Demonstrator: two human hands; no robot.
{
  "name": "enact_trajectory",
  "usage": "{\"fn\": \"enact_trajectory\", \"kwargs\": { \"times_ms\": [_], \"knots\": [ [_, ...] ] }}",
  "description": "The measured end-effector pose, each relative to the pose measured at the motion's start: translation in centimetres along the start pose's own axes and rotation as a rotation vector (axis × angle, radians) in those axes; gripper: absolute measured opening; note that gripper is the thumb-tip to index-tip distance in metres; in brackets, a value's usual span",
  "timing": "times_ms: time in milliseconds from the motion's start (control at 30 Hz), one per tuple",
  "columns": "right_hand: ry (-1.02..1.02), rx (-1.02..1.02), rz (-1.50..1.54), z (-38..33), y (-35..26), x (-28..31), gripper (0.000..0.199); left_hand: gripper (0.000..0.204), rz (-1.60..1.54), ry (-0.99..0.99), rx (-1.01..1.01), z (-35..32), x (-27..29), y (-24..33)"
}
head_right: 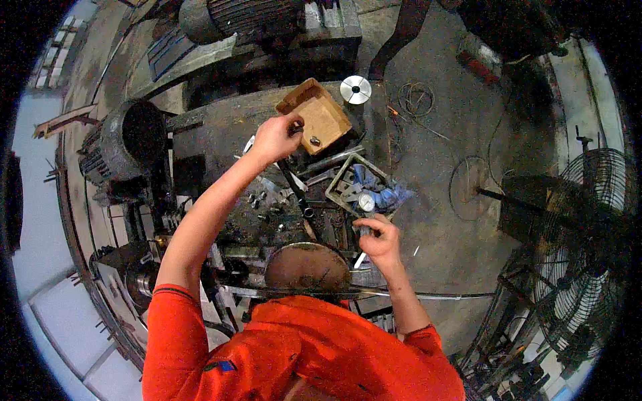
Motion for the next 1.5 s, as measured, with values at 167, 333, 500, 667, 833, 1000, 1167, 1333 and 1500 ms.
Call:
{"fn": "enact_trajectory", "kwargs": {
  "times_ms": [167, 333, 500, 667, 833, 1000, 1167, 1333, 1500],
  "knots": [
    [0.012, -0.047, 0.001, 0.2, 0.6, -0.3, 0.033, 0.026, 0.275, -0.026, -0.172, 3.7, -4.0, 1.2],
    [0.014, -0.078, 0.021, 1.0, -0.3, -0.5, 0.033, 0.030, 0.324, 0.003, -0.266, 3.9, -6.2, 0.3],
    [0.061, -0.006, 0.010, 0.5, 0.1, -0.8, 0.033, 0.027, -0.050, 0.076, -0.102, -0.8, 1.2, -0.8],
    [0.013, -0.029, -0.052, 0.8, -0.6, -0.9, 0.034, 0.026, -0.038, -0.134, 0.312, -7.9, 2.5, -8.2],
    [-0.036, 0.031, -0.072, 1.1, -2.2, -1.5, 0.034, 0.032, 0.134, -0.184, 0.326, -10.8, -1.5, -11.5],
    [-0.056, 0.029, -0.072, 0.6, -2.9, -1.8, 0.034, 0.020, 0.184, -0.070, 0.218, -7.8, -2.8, -7.3],
    [-0.034, 0.068, -0.045, -0.1, -2.1, -1.7, 0.033, 0.017, 0.371, -0.026, 0.125, -4.1, -6.3, -5.8],
    [-0.001, 0.043, -0.068, -0.6, -0.6, -1.2, 0.033, 0.014, 0.447, -0.053, 0.029, -3.5, -7.8, -5.2],
    [0.031, 0.044, -0.018, -0.7, 0.0, -0.9, 0.034, 0.016, 0.478, -0.039, -0.032, -3.8, -7.9, -5.1]
  ]
}}
Point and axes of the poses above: each hand's wrist, its own z-axis towards the middle knuckle, its own x-axis out of the back of the hand, y = z × x, the point moved 7 cm from there along z, towards the middle knuckle, and after that the axes turned 14 degrees about x, right-handed, at the moved point
